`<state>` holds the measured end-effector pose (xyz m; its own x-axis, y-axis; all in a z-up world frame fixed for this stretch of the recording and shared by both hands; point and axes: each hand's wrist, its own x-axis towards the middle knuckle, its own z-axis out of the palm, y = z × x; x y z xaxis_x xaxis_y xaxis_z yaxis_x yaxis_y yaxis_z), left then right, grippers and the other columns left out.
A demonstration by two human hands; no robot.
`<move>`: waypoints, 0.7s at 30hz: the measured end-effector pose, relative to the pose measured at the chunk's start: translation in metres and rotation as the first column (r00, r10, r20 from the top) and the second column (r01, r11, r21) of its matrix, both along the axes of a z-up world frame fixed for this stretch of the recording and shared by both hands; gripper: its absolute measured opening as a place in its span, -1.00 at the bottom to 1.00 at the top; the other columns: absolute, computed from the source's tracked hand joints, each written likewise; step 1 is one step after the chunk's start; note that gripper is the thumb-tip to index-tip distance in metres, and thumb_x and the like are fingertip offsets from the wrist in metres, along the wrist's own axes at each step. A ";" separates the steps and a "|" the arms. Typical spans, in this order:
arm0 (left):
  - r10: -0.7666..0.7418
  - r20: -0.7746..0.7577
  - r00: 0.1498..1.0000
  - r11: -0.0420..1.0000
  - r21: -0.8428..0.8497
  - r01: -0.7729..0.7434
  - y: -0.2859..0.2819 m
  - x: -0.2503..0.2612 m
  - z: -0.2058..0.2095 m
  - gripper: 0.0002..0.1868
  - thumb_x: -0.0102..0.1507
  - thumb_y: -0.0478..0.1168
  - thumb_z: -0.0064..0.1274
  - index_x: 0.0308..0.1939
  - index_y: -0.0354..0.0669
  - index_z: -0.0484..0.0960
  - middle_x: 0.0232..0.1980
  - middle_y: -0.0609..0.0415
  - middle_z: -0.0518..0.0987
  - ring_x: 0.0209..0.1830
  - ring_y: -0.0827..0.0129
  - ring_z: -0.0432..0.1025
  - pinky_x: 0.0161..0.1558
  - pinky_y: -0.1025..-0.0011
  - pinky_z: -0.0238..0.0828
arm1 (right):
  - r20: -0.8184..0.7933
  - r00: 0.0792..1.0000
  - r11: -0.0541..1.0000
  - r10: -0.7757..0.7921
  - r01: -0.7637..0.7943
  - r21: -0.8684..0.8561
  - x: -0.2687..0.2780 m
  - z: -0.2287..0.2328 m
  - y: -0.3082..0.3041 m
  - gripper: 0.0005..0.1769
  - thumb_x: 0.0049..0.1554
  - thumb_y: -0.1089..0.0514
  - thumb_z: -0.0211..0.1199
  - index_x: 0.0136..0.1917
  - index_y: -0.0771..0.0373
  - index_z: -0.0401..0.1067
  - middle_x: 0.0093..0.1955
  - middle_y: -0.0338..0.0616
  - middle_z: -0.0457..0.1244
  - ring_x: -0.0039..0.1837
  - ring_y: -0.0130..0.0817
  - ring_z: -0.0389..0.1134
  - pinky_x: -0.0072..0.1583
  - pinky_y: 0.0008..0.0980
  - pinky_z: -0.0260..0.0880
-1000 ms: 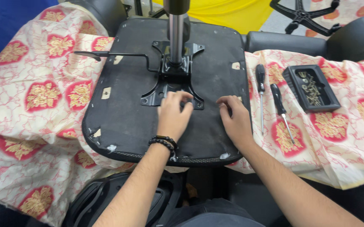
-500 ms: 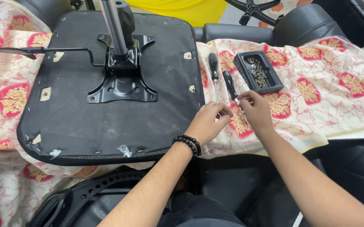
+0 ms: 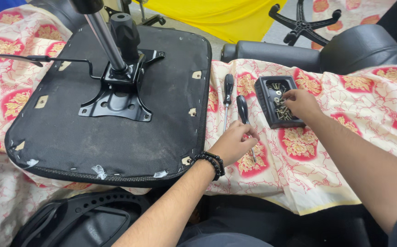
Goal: The person attaches a gas lift cylinder to the underside of an office chair seat. They align the metal mounting plate, then use a screwdriver to tighten four screws into the plate, securing the cylinder to the seat.
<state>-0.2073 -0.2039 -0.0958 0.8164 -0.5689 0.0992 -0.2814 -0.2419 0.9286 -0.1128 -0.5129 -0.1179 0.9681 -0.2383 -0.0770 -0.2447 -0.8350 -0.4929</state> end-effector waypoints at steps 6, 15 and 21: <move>0.051 -0.049 0.998 0.998 0.034 -0.049 -0.012 -0.001 -0.014 -0.74 0.27 -0.12 0.04 -0.07 -0.17 0.65 0.03 -0.04 0.48 0.02 0.24 0.47 0.13 0.34 0.41 | -0.129 0.987 0.993 0.099 -0.105 -0.047 0.045 -0.021 -0.022 -0.59 0.16 0.12 0.31 0.29 0.10 0.51 0.04 -0.05 0.43 -0.14 -0.08 0.49 -0.02 -0.12 0.53; 0.134 -0.053 0.989 0.990 0.059 -0.131 -0.014 0.010 -0.015 -0.74 0.25 -0.13 0.09 -0.03 -0.14 0.65 0.09 -0.01 0.40 0.02 0.29 0.48 0.20 0.39 0.41 | -0.083 0.984 0.922 0.158 -0.177 -0.345 0.056 -0.038 -0.016 -0.60 0.06 0.02 0.44 0.14 0.15 0.52 0.11 0.06 0.39 0.18 0.02 0.42 0.19 -0.03 0.42; 0.118 -0.089 0.989 0.989 0.100 -0.109 -0.019 0.013 -0.021 -0.73 0.26 -0.10 0.08 -0.02 -0.12 0.64 0.09 -0.02 0.40 0.04 0.29 0.49 0.18 0.39 0.41 | -0.158 0.983 0.940 0.094 -0.140 -0.310 0.057 -0.038 -0.011 -0.69 0.10 -0.01 0.41 0.07 0.14 0.53 0.17 0.02 0.33 0.21 -0.01 0.42 0.20 0.01 0.43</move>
